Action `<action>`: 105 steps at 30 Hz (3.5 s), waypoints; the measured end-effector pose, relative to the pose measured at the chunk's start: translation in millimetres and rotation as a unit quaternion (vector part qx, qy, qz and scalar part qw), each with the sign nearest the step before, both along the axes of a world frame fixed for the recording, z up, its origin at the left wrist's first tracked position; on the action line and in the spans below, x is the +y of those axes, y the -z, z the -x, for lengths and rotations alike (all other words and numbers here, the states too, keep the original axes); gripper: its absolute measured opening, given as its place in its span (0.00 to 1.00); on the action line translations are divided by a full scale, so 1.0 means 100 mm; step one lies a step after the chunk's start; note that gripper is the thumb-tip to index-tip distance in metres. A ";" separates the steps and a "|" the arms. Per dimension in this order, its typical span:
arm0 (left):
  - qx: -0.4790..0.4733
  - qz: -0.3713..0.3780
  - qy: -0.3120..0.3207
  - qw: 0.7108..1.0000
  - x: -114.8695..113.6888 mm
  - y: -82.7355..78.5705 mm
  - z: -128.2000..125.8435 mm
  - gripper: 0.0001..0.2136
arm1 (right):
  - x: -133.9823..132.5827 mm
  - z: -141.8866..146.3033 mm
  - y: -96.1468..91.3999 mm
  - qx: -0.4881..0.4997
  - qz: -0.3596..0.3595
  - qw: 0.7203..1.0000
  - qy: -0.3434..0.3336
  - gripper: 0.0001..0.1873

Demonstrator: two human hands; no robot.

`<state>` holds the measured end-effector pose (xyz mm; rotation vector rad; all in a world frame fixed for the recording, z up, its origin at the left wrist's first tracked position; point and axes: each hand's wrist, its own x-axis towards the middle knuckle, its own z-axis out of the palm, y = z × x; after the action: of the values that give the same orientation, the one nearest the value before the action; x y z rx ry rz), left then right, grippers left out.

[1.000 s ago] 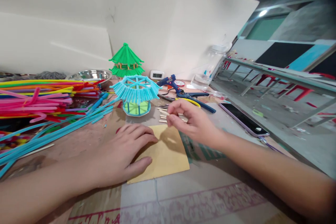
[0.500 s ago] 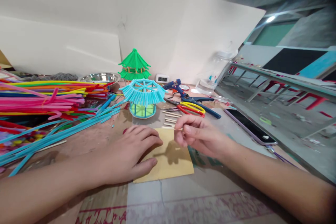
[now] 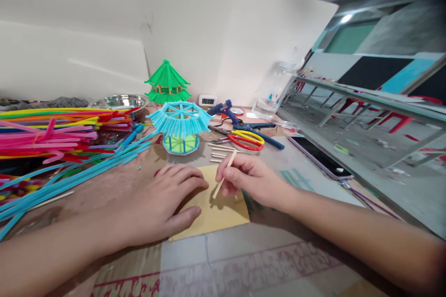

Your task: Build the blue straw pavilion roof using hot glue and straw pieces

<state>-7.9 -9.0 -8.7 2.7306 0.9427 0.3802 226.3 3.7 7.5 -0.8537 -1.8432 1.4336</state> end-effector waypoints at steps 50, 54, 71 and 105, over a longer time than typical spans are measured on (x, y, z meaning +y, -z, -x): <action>0.027 -0.015 -0.009 0.999 0.03 0.03 -0.01 0.27 | 0.11 -0.05 0.10 -0.292 -0.389 0.874 -0.018 0.13; 0.026 -0.013 -0.008 1.000 0.03 0.05 0.01 0.27 | 0.12 -0.05 0.10 -0.290 -0.380 0.878 -0.010 0.12; 0.052 -0.007 -0.016 0.998 0.02 0.02 -0.01 0.29 | 0.19 -0.06 0.15 -0.277 -0.386 0.879 0.046 0.12; 0.011 -0.002 0.001 1.000 0.05 0.10 0.02 0.25 | 0.18 -0.02 0.14 0.180 0.070 0.978 0.081 0.09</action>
<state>-9.8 -4.5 -18.4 2.7446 0.9470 0.3519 228.2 21.6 -6.1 -0.7354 -1.3876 1.5130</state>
